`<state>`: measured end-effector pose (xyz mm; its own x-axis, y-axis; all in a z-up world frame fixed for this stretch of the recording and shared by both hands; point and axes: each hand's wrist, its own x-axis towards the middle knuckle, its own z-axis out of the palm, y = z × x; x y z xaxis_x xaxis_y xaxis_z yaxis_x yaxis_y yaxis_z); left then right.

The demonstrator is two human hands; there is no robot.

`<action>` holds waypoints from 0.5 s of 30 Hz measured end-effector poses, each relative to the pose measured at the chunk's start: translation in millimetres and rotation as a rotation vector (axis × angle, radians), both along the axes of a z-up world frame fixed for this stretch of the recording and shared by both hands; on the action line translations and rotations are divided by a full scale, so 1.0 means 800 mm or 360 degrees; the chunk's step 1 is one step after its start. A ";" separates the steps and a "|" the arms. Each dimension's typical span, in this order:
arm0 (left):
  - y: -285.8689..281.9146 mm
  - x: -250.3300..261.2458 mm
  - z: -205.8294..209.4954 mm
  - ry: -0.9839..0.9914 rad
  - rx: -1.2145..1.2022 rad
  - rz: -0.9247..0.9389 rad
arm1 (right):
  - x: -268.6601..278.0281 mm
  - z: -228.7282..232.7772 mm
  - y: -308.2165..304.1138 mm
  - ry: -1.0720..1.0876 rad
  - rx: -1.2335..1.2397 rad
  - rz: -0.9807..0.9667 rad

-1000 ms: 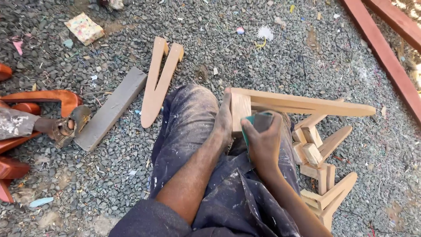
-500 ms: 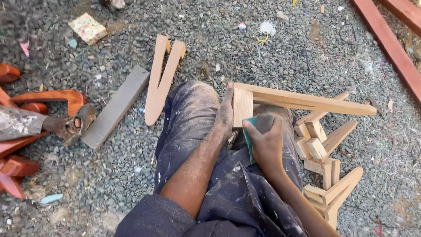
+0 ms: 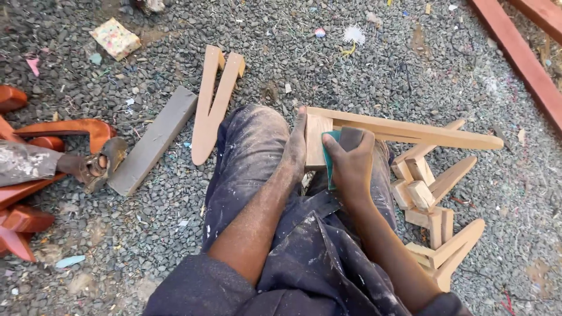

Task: Sanding a small wooden block with sandpaper to smooth the surfaces and edges

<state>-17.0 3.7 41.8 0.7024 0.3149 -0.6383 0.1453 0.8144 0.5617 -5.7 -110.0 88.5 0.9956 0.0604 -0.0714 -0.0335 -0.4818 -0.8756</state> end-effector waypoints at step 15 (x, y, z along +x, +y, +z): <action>0.012 0.016 -0.046 -0.0079 -0.0006 -0.0112 | -0.034 0.008 -0.036 0.0103 -0.0463 0.0336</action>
<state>-3.8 13.4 4.7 0.7536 0.2616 -0.6031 0.1741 0.8053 0.5668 -32.8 -138.8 95.2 0.9563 0.2317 -0.1784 0.0422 -0.7128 -0.7001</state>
